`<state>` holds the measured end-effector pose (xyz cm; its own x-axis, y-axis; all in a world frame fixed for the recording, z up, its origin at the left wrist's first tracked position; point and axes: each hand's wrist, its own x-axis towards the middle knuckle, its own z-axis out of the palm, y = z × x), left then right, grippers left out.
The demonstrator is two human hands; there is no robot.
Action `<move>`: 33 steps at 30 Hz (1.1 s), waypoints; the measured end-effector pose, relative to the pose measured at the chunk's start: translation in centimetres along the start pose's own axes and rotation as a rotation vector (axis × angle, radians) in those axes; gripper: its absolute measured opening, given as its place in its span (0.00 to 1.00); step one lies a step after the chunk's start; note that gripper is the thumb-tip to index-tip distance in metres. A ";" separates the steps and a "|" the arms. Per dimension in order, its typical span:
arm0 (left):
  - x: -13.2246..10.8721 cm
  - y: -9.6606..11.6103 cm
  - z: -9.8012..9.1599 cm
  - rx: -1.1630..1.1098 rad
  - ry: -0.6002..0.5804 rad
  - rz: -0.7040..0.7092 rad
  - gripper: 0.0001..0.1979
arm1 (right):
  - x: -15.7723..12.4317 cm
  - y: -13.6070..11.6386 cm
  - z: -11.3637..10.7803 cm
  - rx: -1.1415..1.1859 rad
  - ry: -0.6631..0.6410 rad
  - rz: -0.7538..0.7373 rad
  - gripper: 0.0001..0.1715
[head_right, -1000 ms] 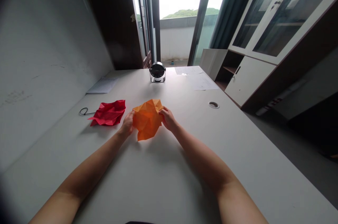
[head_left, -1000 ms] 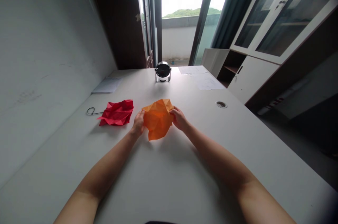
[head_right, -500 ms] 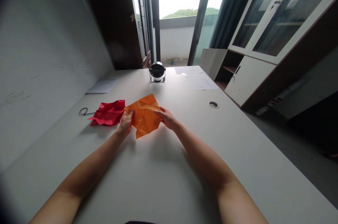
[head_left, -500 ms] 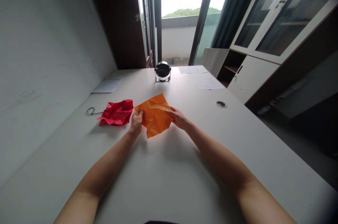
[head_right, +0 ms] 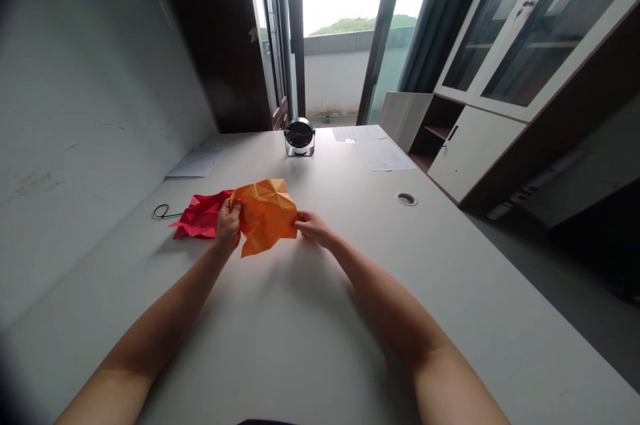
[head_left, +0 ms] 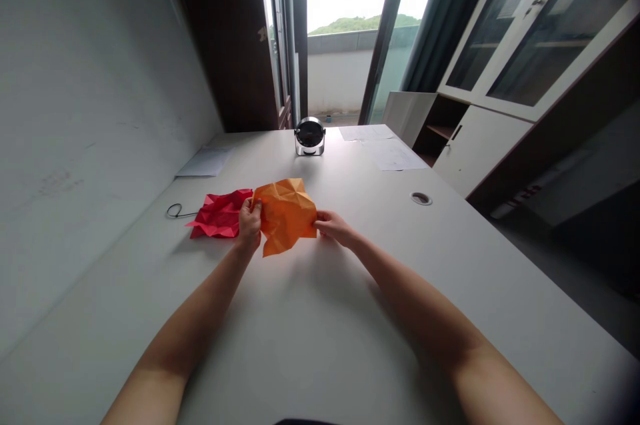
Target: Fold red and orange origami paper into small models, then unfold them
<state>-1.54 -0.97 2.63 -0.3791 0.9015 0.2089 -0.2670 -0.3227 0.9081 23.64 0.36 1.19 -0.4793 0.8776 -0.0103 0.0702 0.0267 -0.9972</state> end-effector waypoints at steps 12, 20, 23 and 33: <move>-1.2 0.6 -0.4 0.475 -0.454 0.341 0.06 | 1.7 2.1 -2.6 0.275 0.502 -0.151 0.15; -1.7 0.5 -1.0 0.674 -0.636 0.435 0.16 | 1.7 2.1 -3.0 0.136 0.720 -0.338 0.12; -1.5 0.0 -1.2 0.646 -0.475 0.354 0.13 | 1.7 2.1 -2.5 0.140 0.665 -0.361 0.10; -1.2 -2.9 -0.7 0.325 -0.269 -0.179 0.23 | 0.8 0.7 -0.1 0.056 0.518 -0.303 0.14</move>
<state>-0.95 -1.33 -0.56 -0.0970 0.9916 0.0861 0.0010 -0.0864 0.9963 23.41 1.19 0.53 0.0186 0.9543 0.2983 -0.0555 0.2989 -0.9527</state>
